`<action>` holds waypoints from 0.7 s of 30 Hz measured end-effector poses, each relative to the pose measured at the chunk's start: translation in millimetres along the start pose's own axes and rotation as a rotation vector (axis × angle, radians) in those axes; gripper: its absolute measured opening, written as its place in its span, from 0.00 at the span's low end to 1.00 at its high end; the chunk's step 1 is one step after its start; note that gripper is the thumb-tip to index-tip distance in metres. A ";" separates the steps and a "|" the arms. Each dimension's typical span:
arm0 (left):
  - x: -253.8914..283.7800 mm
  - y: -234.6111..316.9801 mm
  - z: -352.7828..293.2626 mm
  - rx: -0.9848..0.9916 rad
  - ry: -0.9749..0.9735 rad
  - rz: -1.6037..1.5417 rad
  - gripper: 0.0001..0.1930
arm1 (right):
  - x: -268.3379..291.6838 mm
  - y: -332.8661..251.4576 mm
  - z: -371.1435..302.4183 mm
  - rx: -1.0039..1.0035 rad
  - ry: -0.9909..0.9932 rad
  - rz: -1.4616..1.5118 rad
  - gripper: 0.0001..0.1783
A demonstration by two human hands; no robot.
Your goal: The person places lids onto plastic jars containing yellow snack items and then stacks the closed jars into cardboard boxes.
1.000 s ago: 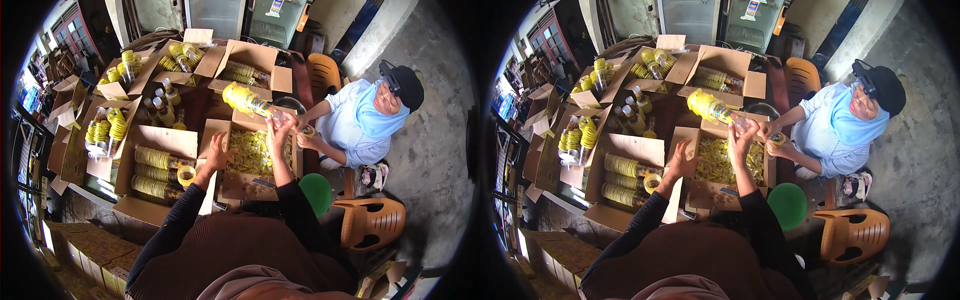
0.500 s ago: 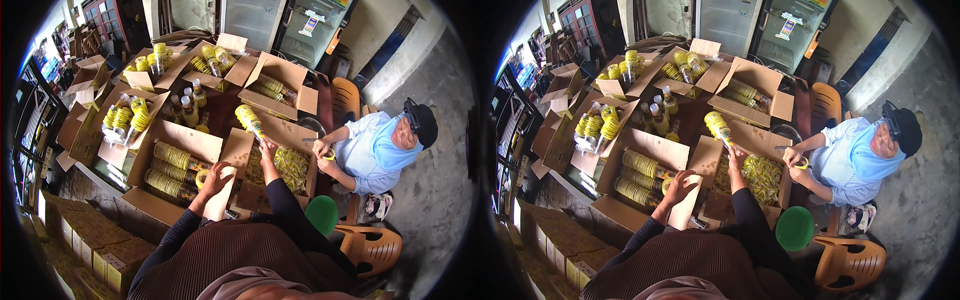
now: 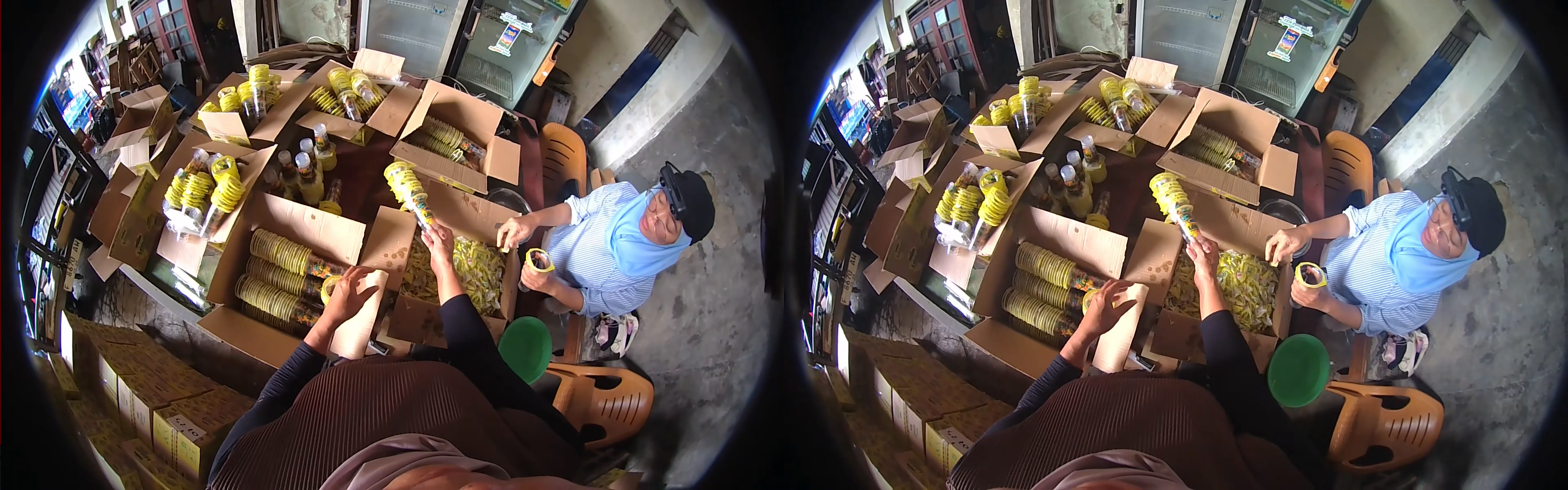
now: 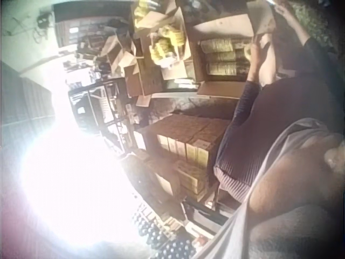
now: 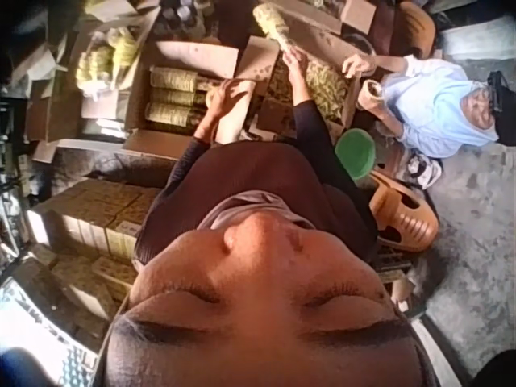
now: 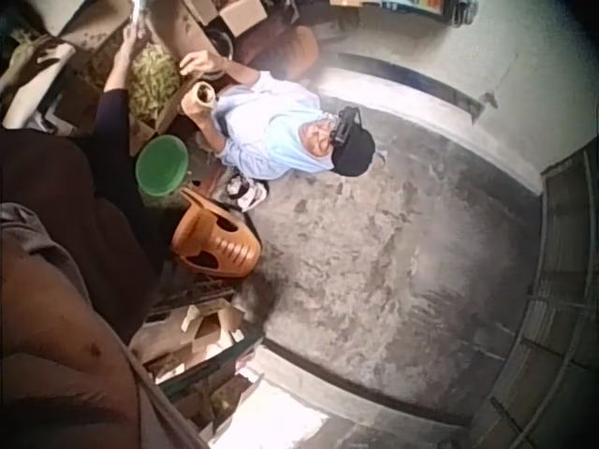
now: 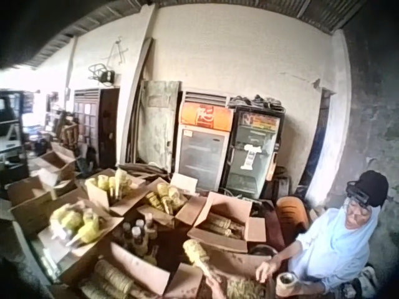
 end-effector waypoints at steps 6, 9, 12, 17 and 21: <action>-2.1 -3.6 4.3 0.009 0.002 -0.012 0.21 | 1.7 -3.3 -2.8 0.050 -0.001 -0.037 0.20; -7.1 -5.8 13.5 -0.022 -0.008 -0.032 0.21 | 3.0 -7.2 -6.8 0.035 0.001 -0.010 0.22; -11.1 5.6 31.1 0.014 -0.083 -0.036 0.21 | 5.2 -8.5 -14.4 -0.021 0.015 -0.063 0.20; -19.7 -8.9 68.1 -0.190 -0.060 0.085 0.24 | -6.2 -24.2 -36.9 -0.012 -0.020 -0.031 0.18; -13.8 6.8 112.5 -0.377 0.066 0.351 0.46 | -13.6 -39.2 -64.2 0.095 -0.010 -0.055 0.17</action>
Point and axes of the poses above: each hand's wrist, its own z-axis towards the middle knuckle, its own x-axis out of the back of the hand, y = z × x, the point moved 7 cm from there along z, towards the middle knuckle, and after that the axes turned 12 degrees about -x, right-handed, at the moved point
